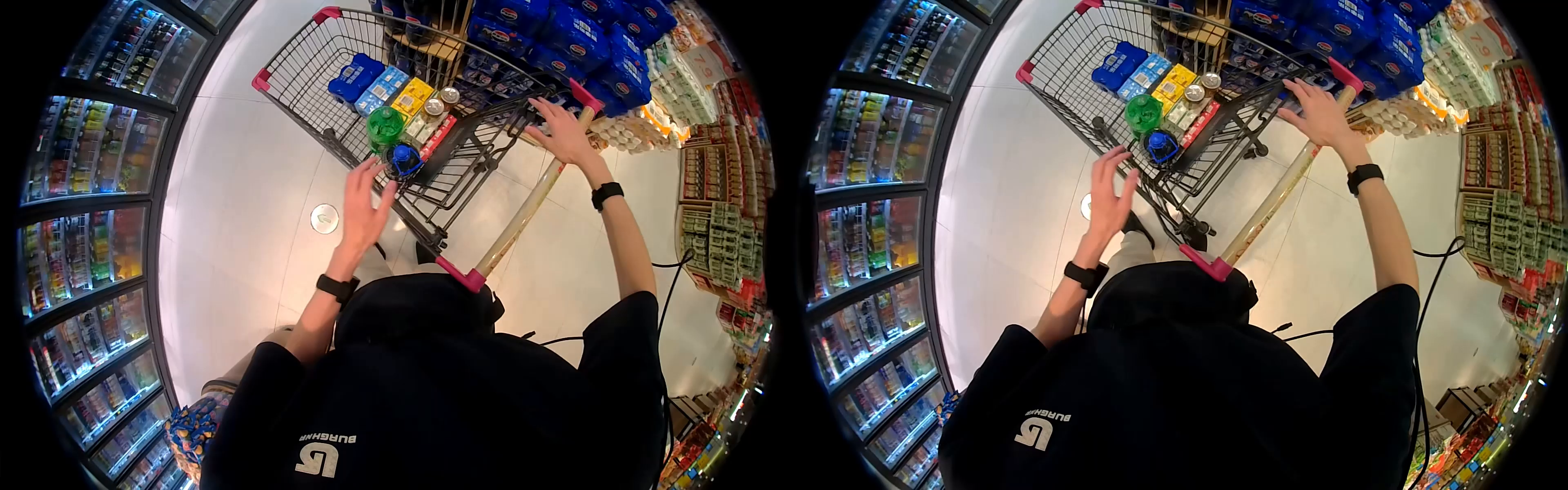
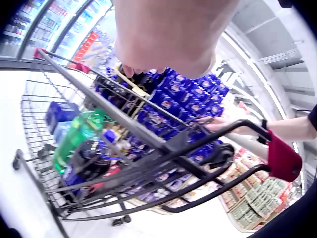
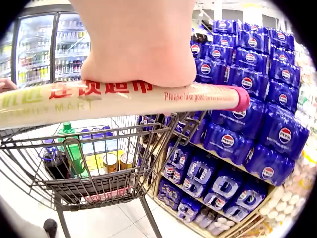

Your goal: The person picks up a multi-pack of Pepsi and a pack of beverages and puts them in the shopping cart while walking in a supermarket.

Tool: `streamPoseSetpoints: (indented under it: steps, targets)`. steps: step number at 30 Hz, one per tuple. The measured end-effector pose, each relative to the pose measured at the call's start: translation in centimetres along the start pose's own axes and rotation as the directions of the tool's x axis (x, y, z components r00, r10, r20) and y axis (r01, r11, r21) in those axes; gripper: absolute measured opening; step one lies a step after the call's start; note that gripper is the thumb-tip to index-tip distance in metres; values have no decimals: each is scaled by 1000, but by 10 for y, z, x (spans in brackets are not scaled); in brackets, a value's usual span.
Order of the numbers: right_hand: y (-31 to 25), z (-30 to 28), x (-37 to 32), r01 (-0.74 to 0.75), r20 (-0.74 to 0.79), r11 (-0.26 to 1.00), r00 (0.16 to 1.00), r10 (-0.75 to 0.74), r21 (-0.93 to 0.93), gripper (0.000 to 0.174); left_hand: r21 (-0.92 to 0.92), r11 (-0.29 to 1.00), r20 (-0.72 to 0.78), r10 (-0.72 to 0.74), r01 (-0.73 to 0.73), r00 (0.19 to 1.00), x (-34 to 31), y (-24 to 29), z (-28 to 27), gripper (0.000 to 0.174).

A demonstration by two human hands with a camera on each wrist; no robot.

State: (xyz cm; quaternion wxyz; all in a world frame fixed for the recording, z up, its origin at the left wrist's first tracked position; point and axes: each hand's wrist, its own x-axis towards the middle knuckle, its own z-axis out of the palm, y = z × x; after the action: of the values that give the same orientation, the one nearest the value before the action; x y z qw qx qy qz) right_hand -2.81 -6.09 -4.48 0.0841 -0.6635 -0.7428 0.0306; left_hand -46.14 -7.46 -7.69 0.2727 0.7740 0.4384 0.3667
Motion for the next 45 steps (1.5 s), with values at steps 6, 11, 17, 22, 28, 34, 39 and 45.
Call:
streamPoseSetpoints:
  steps: [6, 11, 17, 22, 28, 34, 39, 45]
  targets:
    - [-7, 6, -2, -158, -36, 984, 986, 161, 84, 56, 83, 995, 317, 22, -50, 948, -11, 100, 58, 108]
    - [-11, 7, -4, -248, -12, 967, 968, 249, 49, 48, 200, 980, 543, -121, 12, 831, -18, 111, 67, 128]
    - [-14, 4, -2, -261, 6, 962, 965, 261, 76, 37, 137, 981, 428, -186, 140, 885, -17, 101, 71, 96]
    - [-15, 1, -1, -173, 28, 984, 985, 172, 33, 35, 168, 966, 356, -246, 197, 901, -21, 99, 71, 67]
    - [-12, 6, 2, -66, -5, 997, 998, 66, 41, 44, 215, 970, 250, -165, 112, 954, -29, 84, 80, 57]
    - [-5, 12, 9, -80, 53, 996, 995, 82, -37, 43, 321, 926, 287, -294, 198, 912, -25, 82, 81, 53]
    - [-1, 14, 11, -77, 25, 996, 997, 76, 34, 43, 194, 937, 192, -325, 289, 926, -21, 87, 78, 48]
    - [6, 17, 17, -53, 49, 989, 998, 47, 136, 44, 319, 900, 179, -364, 296, 914, -16, 74, 90, 48]
